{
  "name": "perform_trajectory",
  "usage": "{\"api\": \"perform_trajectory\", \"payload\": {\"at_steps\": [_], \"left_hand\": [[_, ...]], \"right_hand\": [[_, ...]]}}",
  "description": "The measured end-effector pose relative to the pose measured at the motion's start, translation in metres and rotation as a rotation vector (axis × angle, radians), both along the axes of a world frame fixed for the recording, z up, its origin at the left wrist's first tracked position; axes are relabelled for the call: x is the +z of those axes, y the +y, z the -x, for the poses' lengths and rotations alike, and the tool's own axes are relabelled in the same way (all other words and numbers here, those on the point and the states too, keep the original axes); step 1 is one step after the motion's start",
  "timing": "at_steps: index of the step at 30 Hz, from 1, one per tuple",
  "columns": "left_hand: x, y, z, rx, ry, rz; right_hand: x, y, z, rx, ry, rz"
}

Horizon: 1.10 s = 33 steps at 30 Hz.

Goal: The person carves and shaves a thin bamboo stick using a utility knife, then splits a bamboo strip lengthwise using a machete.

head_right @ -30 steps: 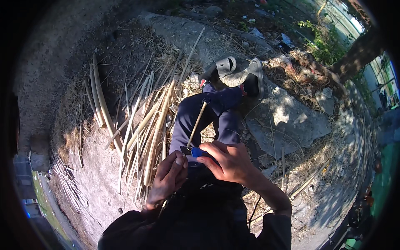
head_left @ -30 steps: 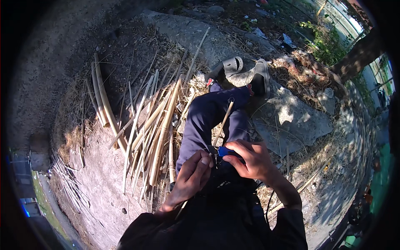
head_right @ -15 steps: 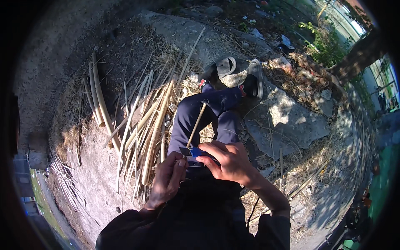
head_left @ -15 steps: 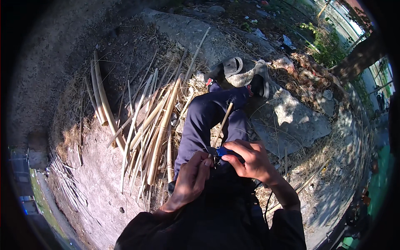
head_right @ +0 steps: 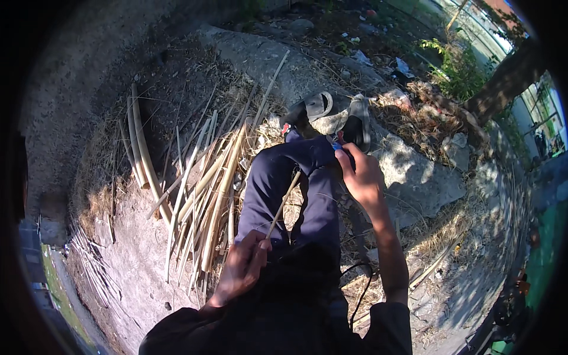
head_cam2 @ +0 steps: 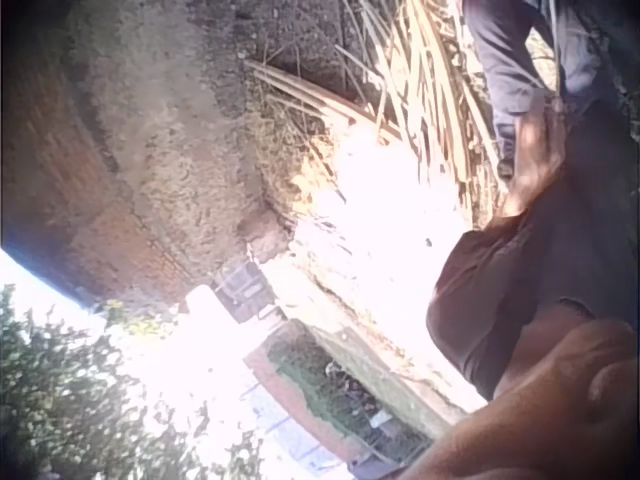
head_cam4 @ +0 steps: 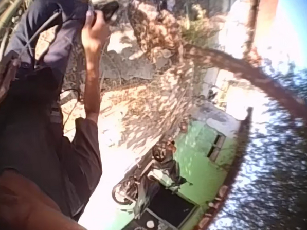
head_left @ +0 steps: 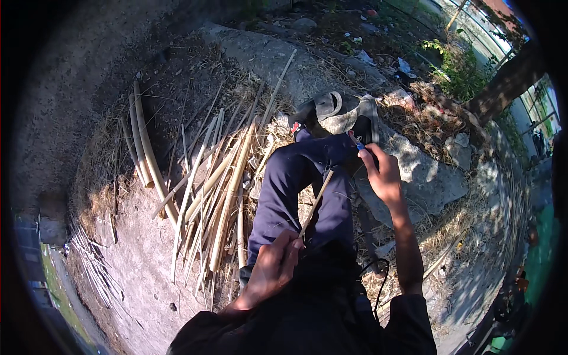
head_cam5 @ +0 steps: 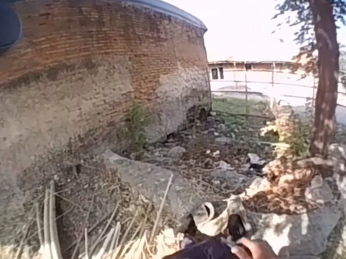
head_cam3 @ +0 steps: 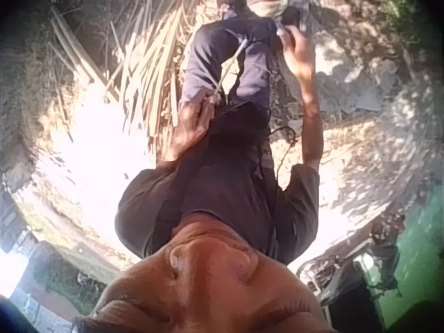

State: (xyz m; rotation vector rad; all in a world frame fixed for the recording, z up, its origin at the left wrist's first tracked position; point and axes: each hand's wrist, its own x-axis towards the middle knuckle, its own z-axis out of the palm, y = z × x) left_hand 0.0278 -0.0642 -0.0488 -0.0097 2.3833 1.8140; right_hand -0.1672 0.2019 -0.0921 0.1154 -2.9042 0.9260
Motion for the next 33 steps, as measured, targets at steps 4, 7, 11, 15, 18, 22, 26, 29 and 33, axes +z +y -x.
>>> {"api": "perform_trajectory", "payload": {"at_steps": [4,7,11,15,18,22,26,29,33], "left_hand": [[-0.019,-0.012,0.007,0.074,0.043,0.024],[-0.029,-0.016,0.013,-0.004,0.126,0.006],[-0.023,-0.022,0.012,-0.054,-0.369,-0.624],[-0.016,-0.017,0.011,-0.079,-0.429,-0.8],[-0.014,-0.016,0.011,-0.082,-0.423,-0.833],[-0.014,-0.017,0.011,-0.105,-0.405,-0.859],[-0.016,-0.016,0.01,-0.081,-0.42,-0.82],[-0.016,-0.015,0.011,-0.084,-0.411,-0.817],[-0.012,-0.016,0.011,-0.063,-0.428,-0.892]], "right_hand": [[-0.001,0.017,0.003,0.14,-0.146,0.196],[0.003,0.011,-0.003,0.141,-0.134,0.241],[0.011,-0.012,-0.011,0.313,-0.192,0.567],[0.019,-0.031,-0.016,0.492,-0.535,1.116],[0.024,-0.039,-0.017,0.53,-0.638,1.265],[0.03,-0.046,-0.023,0.416,-0.502,1.099],[0.033,-0.044,-0.025,0.355,-0.491,1.001],[0.029,-0.042,-0.026,0.38,-0.5,0.952],[0.014,-0.039,-0.032,0.455,-0.338,0.908]]}}
